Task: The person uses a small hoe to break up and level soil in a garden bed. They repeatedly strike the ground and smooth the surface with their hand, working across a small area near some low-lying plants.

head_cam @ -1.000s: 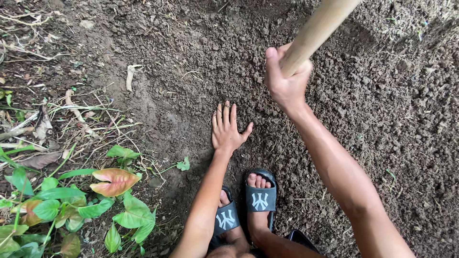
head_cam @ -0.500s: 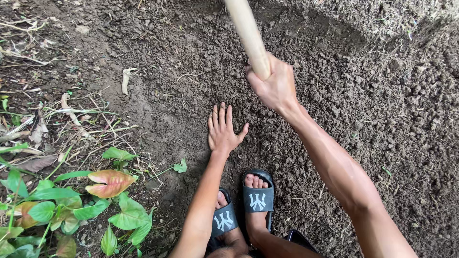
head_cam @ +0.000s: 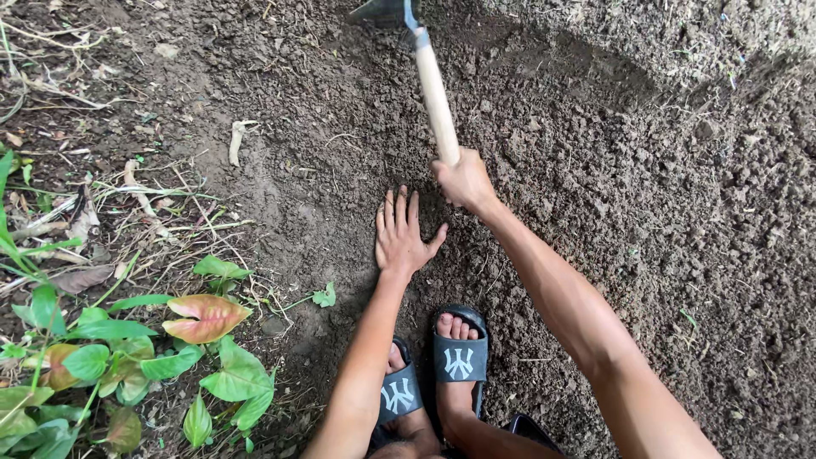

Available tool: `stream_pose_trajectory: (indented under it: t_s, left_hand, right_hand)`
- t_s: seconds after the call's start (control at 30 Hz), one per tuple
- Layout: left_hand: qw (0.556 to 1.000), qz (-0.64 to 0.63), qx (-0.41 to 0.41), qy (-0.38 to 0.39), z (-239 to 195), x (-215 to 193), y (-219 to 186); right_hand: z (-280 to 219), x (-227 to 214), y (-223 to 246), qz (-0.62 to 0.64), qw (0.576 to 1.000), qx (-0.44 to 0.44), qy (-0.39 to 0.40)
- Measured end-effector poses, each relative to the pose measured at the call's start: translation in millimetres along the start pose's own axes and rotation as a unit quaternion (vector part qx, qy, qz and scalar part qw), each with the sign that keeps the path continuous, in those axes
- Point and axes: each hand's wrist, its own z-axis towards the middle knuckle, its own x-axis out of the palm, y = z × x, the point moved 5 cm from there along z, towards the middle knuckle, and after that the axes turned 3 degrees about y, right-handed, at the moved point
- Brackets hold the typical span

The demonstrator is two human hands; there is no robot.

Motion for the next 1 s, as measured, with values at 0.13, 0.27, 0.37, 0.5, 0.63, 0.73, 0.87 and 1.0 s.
stream_pose_trajectory:
  t_s: [0.13, 0.27, 0.37, 0.5, 0.63, 0.73, 0.87, 1.0]
  left_hand:
    - [1.000, 0.000, 0.001, -0.005, 0.8, -0.3, 0.2]
    - [1.000, -0.014, 0.002, -0.012, -1.2, -0.9, -0.1]
    - [1.000, -0.017, -0.002, 0.000, -0.7, -0.1, 1.2]
    - [1.000, -0.022, -0.006, 0.020, 2.9, 0.4, 0.1]
    - [1.000, -0.017, 0.000, 0.001, 1.7, -3.0, -0.5]
    - [1.000, -0.009, 0.001, 0.003, 1.9, -4.2, -0.5]
    - [1.000, -0.002, -0.003, 0.010, -0.7, -2.5, -2.3]
    - [1.000, -0.011, -0.008, 0.011, 1.8, -0.9, 0.4]
  right_hand:
    - [-10.1, -20.8, 13.9, -0.090, 0.995, -0.046, -0.022]
    - [-29.5, -54.4, 34.7, -0.030, 0.974, -0.209, -0.082]
    - [-32.2, -73.4, 42.6, 0.063, 0.923, -0.348, -0.150]
    - [-14.8, -78.1, 32.0, 0.138, 0.878, -0.424, -0.174]
    - [7.4, -54.9, 1.8, 0.004, 0.961, -0.245, -0.128]
    - [9.7, -42.2, -19.5, -0.117, 0.991, -0.036, -0.047]
    - [-8.0, -50.7, -4.5, -0.097, 0.994, -0.015, -0.038]
    - [-31.6, -77.7, 28.7, -0.034, 0.983, -0.135, -0.122]
